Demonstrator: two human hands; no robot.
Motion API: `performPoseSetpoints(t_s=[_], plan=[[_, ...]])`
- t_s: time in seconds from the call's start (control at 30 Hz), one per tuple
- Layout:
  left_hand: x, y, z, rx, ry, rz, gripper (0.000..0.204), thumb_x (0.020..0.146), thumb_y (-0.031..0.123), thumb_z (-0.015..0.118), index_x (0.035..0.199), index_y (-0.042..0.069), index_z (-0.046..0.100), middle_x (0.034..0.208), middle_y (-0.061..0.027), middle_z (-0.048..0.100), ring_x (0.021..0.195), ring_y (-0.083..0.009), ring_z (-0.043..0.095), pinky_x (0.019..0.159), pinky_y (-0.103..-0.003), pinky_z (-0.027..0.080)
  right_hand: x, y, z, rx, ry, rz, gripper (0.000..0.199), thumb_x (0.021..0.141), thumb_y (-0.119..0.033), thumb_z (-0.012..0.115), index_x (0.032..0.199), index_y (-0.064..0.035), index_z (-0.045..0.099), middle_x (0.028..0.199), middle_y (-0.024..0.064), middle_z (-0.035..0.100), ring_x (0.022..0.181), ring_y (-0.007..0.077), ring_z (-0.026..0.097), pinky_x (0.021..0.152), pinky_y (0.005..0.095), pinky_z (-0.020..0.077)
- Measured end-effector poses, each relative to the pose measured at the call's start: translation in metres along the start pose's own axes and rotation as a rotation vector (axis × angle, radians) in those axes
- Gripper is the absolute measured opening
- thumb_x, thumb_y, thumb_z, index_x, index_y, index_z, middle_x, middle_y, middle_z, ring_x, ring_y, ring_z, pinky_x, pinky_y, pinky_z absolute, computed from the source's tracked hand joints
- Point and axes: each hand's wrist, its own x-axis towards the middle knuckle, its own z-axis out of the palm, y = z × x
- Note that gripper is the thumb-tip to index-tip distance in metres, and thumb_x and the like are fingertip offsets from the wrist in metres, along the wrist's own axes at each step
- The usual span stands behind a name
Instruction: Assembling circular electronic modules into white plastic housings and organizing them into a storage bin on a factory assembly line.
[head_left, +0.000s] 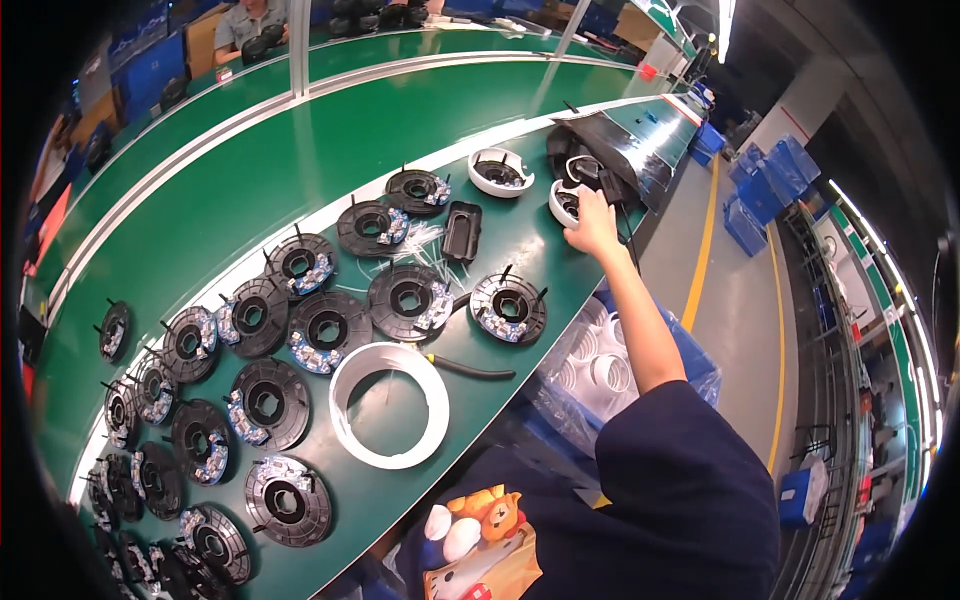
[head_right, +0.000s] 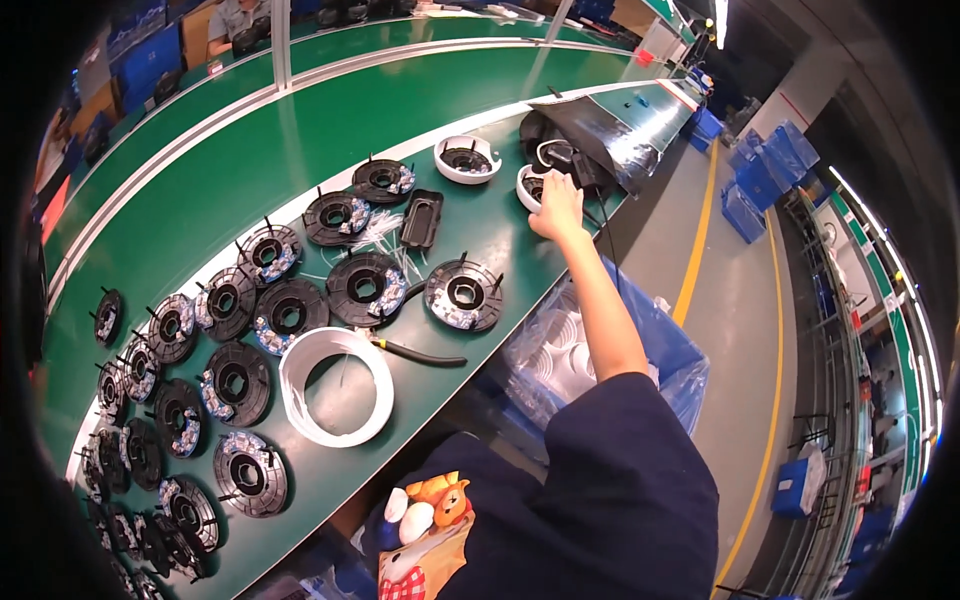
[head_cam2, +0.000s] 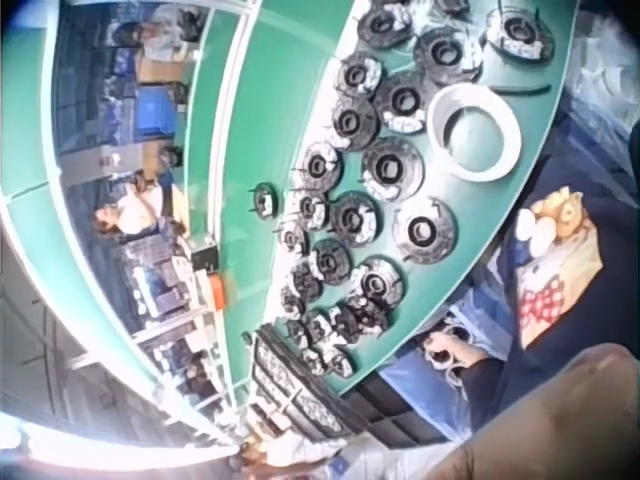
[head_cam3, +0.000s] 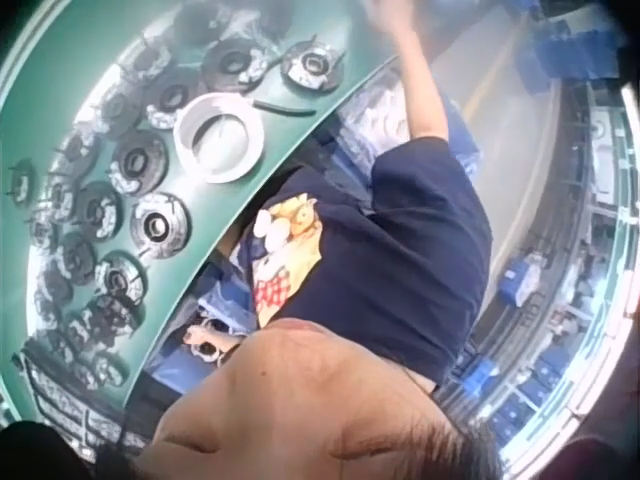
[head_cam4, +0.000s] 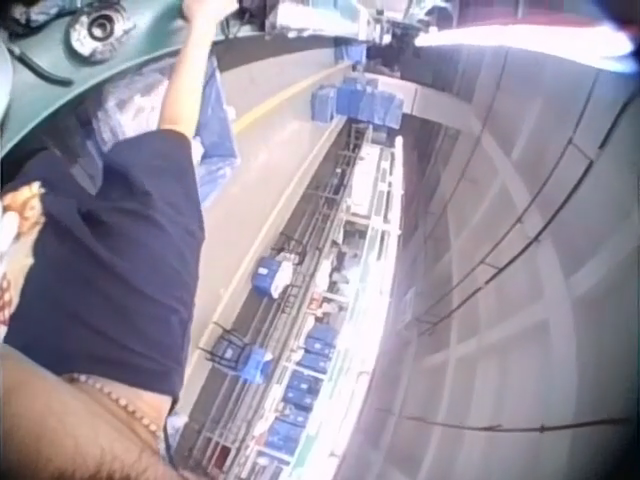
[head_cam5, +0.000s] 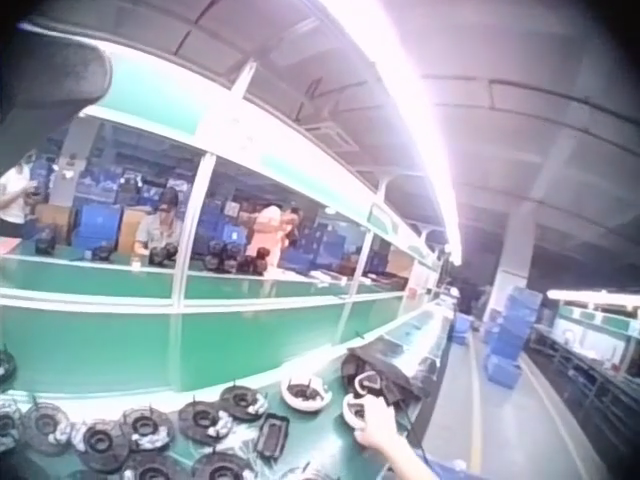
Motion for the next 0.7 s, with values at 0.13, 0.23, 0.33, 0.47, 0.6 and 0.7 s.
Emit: performPoseSetpoints(t_s=[0.13,0.23,0.33,0.47,0.6,0.7], plan=[[0.028,-0.006,-0.017,-0.286,0.196,0.029,0.029,0.073,0.018,0.056,0.097,0.002,0.054,0.091,-0.0157,0.058,0.082,-0.0295,0.055,0.072,-0.039,0.044,0.013,0.012,0.037,0.080,-0.356,0.076,0.051,0.061,-0.011,0.058,0.109,-0.0013,0.047,0.106,0.0169,0.053,0.101,0.0305,0.049,0.089,0.0428,0.0362],[0.014,0.043,-0.033,-0.453,0.328,0.297,0.037,0.076,0.028,0.057,0.102,0.004,0.051,0.090,-0.0108,0.058,0.081,-0.0231,0.055,0.070,-0.038,0.044,0.007,0.009,0.022,0.104,-0.212,0.076,0.034,0.060,-0.008,0.059,0.094,-0.0066,0.058,0.089,0.0168,0.059,0.086,0.0320,0.056,0.075,0.0406,0.0451],[0.019,0.080,-0.078,-0.849,0.182,0.204,0.039,0.083,0.001,0.044,0.121,-0.006,0.034,0.117,-0.0195,0.047,0.102,-0.0300,0.050,0.082,-0.040,0.046,0.003,-0.011,-0.008,0.155,-0.250,0.132,0.040,0.062,-0.010,0.057,0.102,-0.0102,0.058,0.096,0.0136,0.059,0.093,0.0298,0.054,0.081,0.0385,0.0428],[-0.041,0.208,-0.158,-0.945,0.156,0.398,0.045,0.085,0.011,0.042,0.121,-0.010,0.027,0.121,-0.0267,0.039,0.107,-0.0359,0.045,0.091,-0.045,0.037,-0.004,-0.019,-0.084,0.307,0.223,-0.188,0.037,0.060,-0.007,0.057,0.096,-0.0003,0.060,0.074,0.0198,0.060,0.066,0.0284,0.061,0.062,0.0357,0.0474],[-0.103,0.271,-0.201,-1.358,-0.197,0.562,0.044,0.081,0.022,0.048,0.114,-0.006,0.038,0.108,-0.0209,0.049,0.098,-0.0304,0.051,0.081,-0.039,0.045,-0.034,-0.109,-0.175,0.481,0.581,-0.610,0.024,0.069,-0.013,0.068,0.083,0.0047,0.061,0.070,0.0130,0.062,0.059,0.0212,0.060,0.057,0.0292,0.0478],[-0.156,0.306,-0.225,-1.405,-1.192,0.470,0.087,0.067,0.056,0.059,0.126,0.002,0.026,0.119,-0.0198,0.042,0.099,-0.0284,0.050,0.076,-0.038,0.047,-0.099,-0.198,-0.250,0.886,0.080,-1.041,0.023,0.065,-0.008,0.058,0.084,0.0040,0.061,0.087,0.0198,0.060,0.083,0.0311,0.059,0.079,0.0410,0.0445]])
